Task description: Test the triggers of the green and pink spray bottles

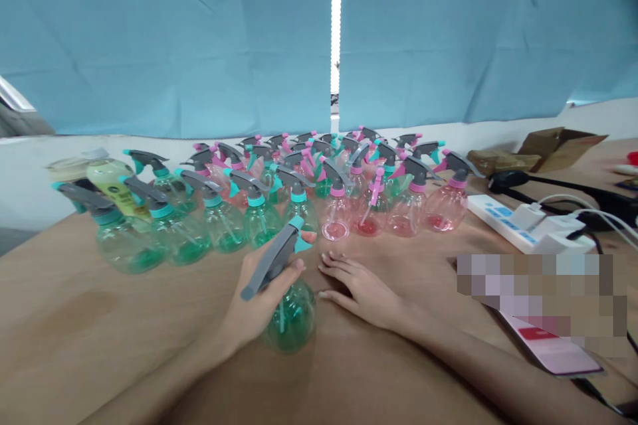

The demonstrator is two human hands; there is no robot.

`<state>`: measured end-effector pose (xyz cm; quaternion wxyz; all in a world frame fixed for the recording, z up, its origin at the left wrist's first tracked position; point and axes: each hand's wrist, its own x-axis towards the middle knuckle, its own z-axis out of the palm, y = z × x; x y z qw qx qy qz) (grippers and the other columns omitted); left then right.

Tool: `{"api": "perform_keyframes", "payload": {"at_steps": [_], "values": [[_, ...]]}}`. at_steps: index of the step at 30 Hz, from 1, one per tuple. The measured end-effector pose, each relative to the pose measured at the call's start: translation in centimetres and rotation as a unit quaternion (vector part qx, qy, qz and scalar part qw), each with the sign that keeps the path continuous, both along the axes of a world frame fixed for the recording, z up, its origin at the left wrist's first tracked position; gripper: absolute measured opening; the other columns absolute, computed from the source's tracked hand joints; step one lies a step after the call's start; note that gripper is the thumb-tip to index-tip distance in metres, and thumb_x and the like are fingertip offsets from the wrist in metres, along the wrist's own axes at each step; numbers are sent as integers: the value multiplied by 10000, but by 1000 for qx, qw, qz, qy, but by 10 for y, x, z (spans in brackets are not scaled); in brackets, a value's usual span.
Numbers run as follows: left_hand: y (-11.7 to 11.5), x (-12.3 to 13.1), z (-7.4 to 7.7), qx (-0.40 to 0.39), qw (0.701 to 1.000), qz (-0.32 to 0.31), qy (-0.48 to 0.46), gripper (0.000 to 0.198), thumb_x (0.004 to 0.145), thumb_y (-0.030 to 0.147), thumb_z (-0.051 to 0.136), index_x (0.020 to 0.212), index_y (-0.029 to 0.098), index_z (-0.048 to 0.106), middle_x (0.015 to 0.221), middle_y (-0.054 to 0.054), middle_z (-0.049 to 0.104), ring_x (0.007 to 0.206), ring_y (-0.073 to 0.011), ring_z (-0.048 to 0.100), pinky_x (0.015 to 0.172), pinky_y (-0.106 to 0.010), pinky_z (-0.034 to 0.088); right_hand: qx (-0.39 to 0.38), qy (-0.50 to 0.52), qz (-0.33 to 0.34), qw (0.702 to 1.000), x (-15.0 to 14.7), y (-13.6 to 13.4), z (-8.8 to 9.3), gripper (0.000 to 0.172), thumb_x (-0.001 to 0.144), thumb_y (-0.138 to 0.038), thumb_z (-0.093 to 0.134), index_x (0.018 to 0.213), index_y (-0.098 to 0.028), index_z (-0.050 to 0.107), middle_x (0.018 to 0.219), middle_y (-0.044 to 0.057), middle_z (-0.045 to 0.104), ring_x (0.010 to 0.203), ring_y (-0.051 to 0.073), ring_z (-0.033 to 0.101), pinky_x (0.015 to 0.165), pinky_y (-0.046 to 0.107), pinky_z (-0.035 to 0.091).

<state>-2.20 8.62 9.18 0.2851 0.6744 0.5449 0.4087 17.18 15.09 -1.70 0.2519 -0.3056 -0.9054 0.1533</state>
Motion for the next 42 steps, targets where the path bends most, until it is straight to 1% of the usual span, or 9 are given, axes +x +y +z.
{"api": "perform_keyframes", "payload": {"at_steps": [9,13,16,19,24,28,32,38,42], "values": [[-2,1,-3,-25,999,5,-48,446,855,384,571,1285,271,540,742,12,639,795,-206,620,782,-328,482,4,5,2,1000,1,0,-2,534,928,-492,479,1343,-157,517,1406,132,493,1348,265,388,1117,488,313],[-3,2,0,-33,995,-21,-90,416,848,345,579,1256,270,560,1060,-23,674,931,-190,642,946,-324,461,1,-3,3,1000,1,-1,-1,540,931,-489,474,1343,-142,516,1407,139,492,1349,267,386,1118,482,313],[-3,3,1,-39,993,-23,-109,403,835,327,576,1231,255,575,1211,-41,630,1010,-208,642,975,-332,456,-1,3,1,1000,1,-1,0,531,931,-489,475,1345,-159,518,1404,136,496,1343,273,395,1111,493,322],[-3,3,1,-41,994,-9,-99,349,824,315,567,1163,243,613,1150,-47,658,995,-227,646,935,-352,482,0,6,-1,1000,1,-2,-1,530,929,-484,482,1351,-164,511,1409,133,490,1342,274,396,1112,492,322],[-3,1,1,-9,999,22,-40,222,771,276,565,963,224,664,877,-10,679,841,-213,626,801,-333,499,8,1,-3,1000,1,-3,-2,519,938,-472,471,1362,-173,498,1420,120,478,1351,269,382,1119,495,312],[-1,0,2,5,999,15,-27,201,744,247,529,898,208,652,845,-7,668,740,-184,588,731,-310,474,11,-12,-6,1000,1,-4,-2,534,943,-476,458,1357,-143,501,1434,127,459,1357,268,371,1125,484,307],[-1,1,2,30,999,0,-33,143,751,248,510,839,204,615,828,-13,646,742,-187,578,667,-292,445,7,-10,-4,1000,1,-3,-2,532,944,-479,455,1365,-155,493,1428,123,467,1356,269,374,1124,494,305],[0,-3,-2,42,999,-14,-31,91,776,219,506,824,207,582,815,-3,614,717,-165,569,652,-278,445,7,-17,-8,1000,1,-4,-1,544,943,-489,449,1366,-149,492,1428,121,469,1359,264,369,1130,475,301],[2,-6,-8,13,998,-20,-58,124,833,285,540,933,227,586,776,13,577,728,-165,573,710,-285,472,7,-14,-6,1000,1,-4,-1,541,944,-481,454,1363,-142,494,1429,127,467,1357,266,371,1128,485,300]]}}
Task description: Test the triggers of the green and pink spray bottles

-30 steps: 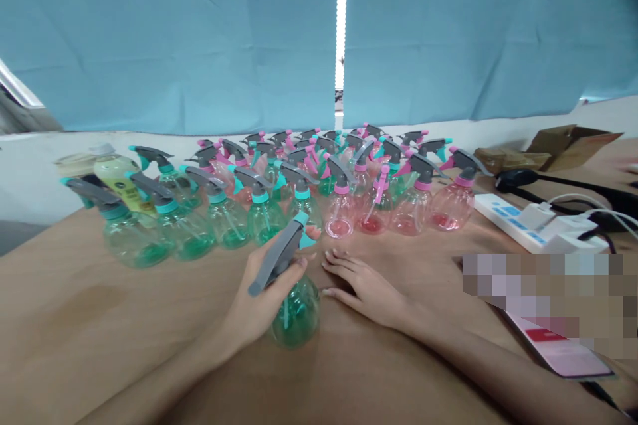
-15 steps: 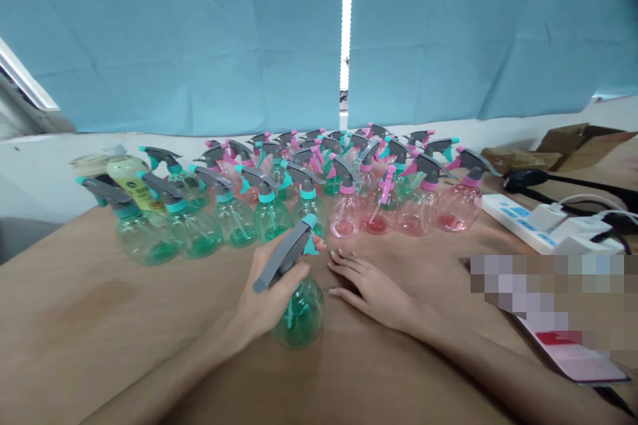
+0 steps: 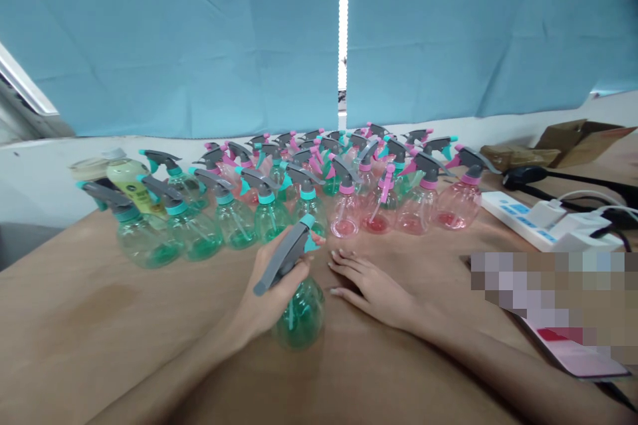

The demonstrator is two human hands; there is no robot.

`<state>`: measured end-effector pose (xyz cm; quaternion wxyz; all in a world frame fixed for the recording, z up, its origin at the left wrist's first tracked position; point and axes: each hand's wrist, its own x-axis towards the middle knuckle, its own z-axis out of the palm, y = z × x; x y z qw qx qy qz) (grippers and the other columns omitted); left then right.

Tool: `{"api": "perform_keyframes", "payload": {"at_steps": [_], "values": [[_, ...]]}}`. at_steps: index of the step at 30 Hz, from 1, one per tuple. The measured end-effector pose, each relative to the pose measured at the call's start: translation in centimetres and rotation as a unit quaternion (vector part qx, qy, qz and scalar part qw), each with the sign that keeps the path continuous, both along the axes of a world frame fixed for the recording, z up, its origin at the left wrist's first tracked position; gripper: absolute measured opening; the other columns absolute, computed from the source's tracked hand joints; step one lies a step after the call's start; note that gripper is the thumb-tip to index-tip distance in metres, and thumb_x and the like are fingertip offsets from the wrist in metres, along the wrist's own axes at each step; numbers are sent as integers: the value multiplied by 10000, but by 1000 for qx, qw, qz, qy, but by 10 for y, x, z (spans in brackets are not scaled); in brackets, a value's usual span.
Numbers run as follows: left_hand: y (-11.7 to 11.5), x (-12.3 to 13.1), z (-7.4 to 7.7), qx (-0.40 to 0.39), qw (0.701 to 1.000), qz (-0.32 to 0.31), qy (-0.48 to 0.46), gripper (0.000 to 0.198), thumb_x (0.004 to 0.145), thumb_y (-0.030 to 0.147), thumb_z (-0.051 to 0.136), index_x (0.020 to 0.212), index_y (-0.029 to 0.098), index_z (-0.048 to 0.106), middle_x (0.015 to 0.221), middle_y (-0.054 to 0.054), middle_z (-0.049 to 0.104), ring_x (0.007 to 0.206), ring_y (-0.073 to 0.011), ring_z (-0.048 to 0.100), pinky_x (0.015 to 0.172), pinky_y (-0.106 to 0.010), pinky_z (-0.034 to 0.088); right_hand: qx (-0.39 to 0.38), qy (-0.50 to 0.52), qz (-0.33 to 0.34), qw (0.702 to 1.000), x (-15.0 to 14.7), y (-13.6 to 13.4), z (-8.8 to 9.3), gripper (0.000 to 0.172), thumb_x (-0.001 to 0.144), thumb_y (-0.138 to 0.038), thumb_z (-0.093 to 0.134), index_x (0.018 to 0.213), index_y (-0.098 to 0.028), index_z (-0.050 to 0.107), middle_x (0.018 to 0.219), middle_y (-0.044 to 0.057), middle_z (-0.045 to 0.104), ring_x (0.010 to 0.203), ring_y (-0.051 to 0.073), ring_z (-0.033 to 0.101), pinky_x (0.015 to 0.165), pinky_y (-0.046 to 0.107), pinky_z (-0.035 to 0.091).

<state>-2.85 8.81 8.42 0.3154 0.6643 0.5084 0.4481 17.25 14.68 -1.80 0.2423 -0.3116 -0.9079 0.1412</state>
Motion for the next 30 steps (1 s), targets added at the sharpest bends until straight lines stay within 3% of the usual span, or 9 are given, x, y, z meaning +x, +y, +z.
{"api": "perform_keyframes", "payload": {"at_steps": [10,15,21,30], "values": [[1,4,-4,1,1000,18,13,369,871,371,556,1225,268,546,697,30,536,835,-193,568,686,-267,444,4,-24,7,1000,1,3,0,575,947,-492,436,1379,-113,467,1444,134,443,1365,262,357,1133,463,296],[-3,5,2,9,999,28,41,339,846,384,578,1162,262,582,772,22,587,642,-138,510,608,-255,420,-5,-15,11,1000,2,3,0,578,945,-499,435,1386,-127,461,1447,130,441,1371,262,346,1134,471,290],[-5,5,7,41,998,-24,29,366,825,390,551,1164,251,562,909,-15,620,700,-153,558,689,-297,474,-10,-16,10,1000,2,2,0,574,947,-493,435,1382,-120,465,1449,131,435,1371,263,346,1135,473,289],[0,8,1,37,995,44,84,257,806,318,586,1052,246,602,712,21,603,622,-151,571,552,-245,433,-7,-15,11,1000,2,2,0,576,947,-494,435,1379,-115,468,1445,138,440,1371,263,346,1135,472,288]]}}
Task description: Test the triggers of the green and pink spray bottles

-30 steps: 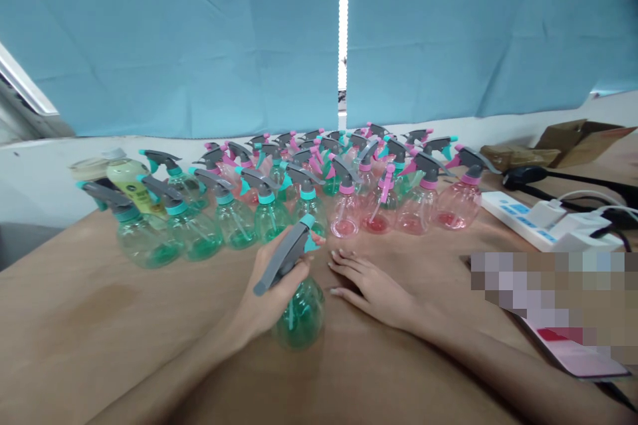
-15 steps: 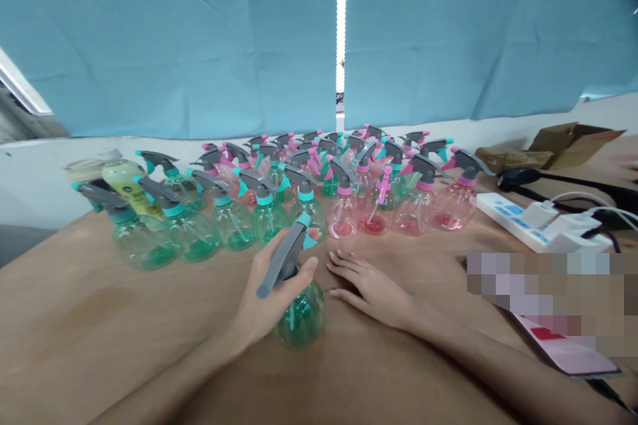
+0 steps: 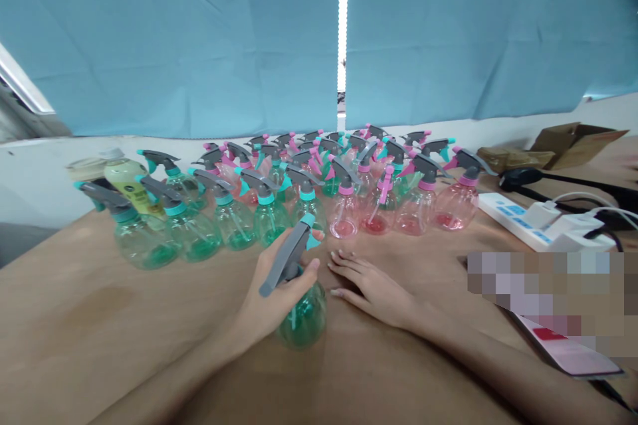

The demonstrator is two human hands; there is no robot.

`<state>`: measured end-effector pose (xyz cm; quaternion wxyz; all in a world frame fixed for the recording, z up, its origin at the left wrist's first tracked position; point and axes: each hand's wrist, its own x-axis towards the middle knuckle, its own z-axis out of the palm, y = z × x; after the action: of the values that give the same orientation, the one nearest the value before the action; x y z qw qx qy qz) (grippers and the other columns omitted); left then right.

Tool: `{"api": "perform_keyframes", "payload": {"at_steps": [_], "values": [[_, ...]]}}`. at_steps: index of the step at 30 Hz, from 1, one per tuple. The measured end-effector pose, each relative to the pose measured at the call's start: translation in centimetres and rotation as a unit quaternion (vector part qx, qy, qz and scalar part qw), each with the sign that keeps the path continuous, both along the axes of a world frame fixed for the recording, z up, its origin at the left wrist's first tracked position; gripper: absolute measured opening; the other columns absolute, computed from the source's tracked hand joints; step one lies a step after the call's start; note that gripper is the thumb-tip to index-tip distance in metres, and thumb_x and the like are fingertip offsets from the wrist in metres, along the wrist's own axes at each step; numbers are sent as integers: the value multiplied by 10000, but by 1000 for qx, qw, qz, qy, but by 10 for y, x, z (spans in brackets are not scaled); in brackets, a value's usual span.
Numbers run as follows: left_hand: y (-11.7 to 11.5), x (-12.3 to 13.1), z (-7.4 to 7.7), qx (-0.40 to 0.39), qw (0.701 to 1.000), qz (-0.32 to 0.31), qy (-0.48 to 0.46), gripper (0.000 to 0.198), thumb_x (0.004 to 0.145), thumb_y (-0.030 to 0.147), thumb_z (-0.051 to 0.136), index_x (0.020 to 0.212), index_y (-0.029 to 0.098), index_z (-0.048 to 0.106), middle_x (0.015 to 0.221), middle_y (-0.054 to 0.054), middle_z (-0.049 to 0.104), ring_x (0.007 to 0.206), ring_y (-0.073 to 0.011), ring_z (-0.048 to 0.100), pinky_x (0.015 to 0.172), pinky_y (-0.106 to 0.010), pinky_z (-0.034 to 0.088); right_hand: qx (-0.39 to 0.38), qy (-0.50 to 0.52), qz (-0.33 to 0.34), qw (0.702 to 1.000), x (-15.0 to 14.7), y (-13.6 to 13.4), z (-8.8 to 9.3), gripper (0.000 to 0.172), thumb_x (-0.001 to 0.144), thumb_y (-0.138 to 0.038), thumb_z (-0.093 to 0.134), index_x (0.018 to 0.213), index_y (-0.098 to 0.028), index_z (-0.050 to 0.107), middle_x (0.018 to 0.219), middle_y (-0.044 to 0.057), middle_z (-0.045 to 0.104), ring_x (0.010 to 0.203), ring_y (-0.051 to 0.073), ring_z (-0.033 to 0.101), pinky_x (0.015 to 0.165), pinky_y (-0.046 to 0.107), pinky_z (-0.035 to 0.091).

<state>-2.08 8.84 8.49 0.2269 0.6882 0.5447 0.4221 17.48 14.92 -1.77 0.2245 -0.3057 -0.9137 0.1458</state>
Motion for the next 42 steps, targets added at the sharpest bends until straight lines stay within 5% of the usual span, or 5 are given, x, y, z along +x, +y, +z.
{"api": "perform_keyframes", "payload": {"at_steps": [11,21,26,33,42], "values": [[3,1,-4,30,1000,8,3,293,681,105,501,916,239,614,753,36,634,719,-161,618,629,-251,473,-11,15,0,1000,0,-1,1,553,946,-504,428,1381,-166,476,1443,122,442,1368,268,352,1124,495,298],[-1,2,5,39,999,16,11,148,711,143,486,788,236,571,790,25,631,658,-143,591,643,-262,475,-12,-1,-4,1000,0,-1,2,569,949,-506,421,1381,-139,470,1452,127,431,1370,263,349,1132,480,287],[-5,3,9,21,1000,7,-20,273,692,168,506,922,254,626,813,3,671,632,-171,607,609,-292,499,-9,6,-2,1000,0,-1,2,559,947,-508,425,1389,-168,463,1455,115,429,1371,260,347,1127,483,294],[-6,5,1,-4,996,7,-87,362,754,202,567,1108,260,620,1063,-52,694,967,-240,664,845,-363,531,-9,-5,-2,1000,1,-1,2,573,948,-505,423,1389,-142,459,1457,125,424,1371,260,346,1130,475,292],[-6,6,3,-7,998,10,-54,322,787,240,544,1104,238,604,969,-42,680,739,-189,647,746,-346,533,-6,-2,0,1000,0,-1,2,568,949,-509,418,1387,-150,462,1456,124,427,1372,257,347,1130,478,290]]}}
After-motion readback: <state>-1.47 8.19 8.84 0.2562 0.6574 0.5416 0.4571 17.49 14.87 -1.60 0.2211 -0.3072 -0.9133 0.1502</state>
